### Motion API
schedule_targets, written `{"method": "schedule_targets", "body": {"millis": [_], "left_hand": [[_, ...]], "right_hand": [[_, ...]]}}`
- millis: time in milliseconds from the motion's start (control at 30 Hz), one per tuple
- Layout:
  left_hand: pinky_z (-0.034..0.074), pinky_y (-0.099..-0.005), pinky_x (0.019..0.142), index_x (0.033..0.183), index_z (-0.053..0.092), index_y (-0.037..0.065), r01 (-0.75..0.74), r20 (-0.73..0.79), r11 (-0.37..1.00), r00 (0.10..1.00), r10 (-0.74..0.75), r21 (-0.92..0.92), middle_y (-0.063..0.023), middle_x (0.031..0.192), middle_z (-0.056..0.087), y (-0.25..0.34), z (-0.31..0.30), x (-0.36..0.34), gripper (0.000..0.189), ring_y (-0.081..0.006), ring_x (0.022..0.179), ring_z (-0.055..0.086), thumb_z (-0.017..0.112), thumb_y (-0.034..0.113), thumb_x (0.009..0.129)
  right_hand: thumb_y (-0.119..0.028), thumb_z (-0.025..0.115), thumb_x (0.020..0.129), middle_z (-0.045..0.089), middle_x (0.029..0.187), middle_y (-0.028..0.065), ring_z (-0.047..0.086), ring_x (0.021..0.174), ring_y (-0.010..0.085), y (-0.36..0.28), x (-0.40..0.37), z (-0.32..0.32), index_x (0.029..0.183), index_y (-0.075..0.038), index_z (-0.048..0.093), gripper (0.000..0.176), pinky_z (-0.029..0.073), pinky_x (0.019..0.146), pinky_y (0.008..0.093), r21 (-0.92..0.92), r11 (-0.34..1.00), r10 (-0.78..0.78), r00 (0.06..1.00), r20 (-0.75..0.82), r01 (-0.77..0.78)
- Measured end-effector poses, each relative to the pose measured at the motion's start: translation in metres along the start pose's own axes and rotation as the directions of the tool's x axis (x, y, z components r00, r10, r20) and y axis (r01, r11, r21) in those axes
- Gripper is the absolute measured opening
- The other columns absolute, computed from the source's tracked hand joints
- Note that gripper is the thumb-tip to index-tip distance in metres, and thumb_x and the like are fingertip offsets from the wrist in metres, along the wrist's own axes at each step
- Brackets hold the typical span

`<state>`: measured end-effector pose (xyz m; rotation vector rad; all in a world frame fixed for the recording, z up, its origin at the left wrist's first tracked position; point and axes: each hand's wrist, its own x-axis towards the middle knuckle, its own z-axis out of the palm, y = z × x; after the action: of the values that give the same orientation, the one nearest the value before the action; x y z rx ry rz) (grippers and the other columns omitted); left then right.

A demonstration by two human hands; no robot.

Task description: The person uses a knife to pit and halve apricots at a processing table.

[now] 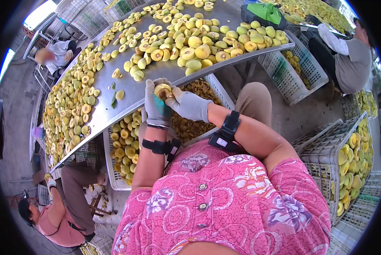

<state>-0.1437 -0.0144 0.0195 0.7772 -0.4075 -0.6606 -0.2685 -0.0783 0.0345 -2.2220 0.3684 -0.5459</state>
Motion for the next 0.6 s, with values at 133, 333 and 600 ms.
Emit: {"method": "schedule_targets", "body": {"millis": [133,333,600], "left_hand": [[0.051,-0.0358,0.079,0.096,0.059,0.001,0.207,0.08,0.957,0.978,-0.195,-0.202,-0.0098,0.087,0.061,0.005,0.0,-0.003,0.044,-0.021,0.083,0.06,0.045,0.042,0.1],[0.055,-0.0347,0.066,0.085,0.059,0.0,0.159,0.001,0.971,0.987,-0.162,0.176,-0.0139,0.083,0.063,0.015,0.009,-0.009,0.053,-0.0236,0.07,0.062,0.046,0.05,0.098],[0.056,-0.0357,0.062,0.079,0.059,0.002,0.19,0.19,0.964,0.956,-0.225,0.186,-0.0124,0.08,0.063,0.017,0.0,-0.016,0.054,-0.0227,0.065,0.062,0.048,0.053,0.095]], "right_hand": [[-0.035,0.047,0.098,0.063,0.077,0.0219,0.063,0.062,0.0337,0.021,-0.004,0.018,0.115,0.001,0.046,0.04,0.048,0.053,0.0437,0.133,0.988,0.06,0.991,0.118,-0.076],[-0.04,0.046,0.098,0.05,0.065,0.0022,0.046,0.042,0.0146,-0.022,-0.011,-0.015,0.112,-0.01,0.047,0.033,0.037,0.036,0.0314,0.453,0.711,0.317,0.819,0.478,-0.539],[-0.047,0.05,0.097,0.037,0.058,-0.0078,0.029,0.039,0.0029,0.001,-0.017,-0.011,0.101,-0.012,0.05,0.035,0.021,0.033,0.0211,0.578,0.126,0.036,0.586,0.809,-0.806]]}}
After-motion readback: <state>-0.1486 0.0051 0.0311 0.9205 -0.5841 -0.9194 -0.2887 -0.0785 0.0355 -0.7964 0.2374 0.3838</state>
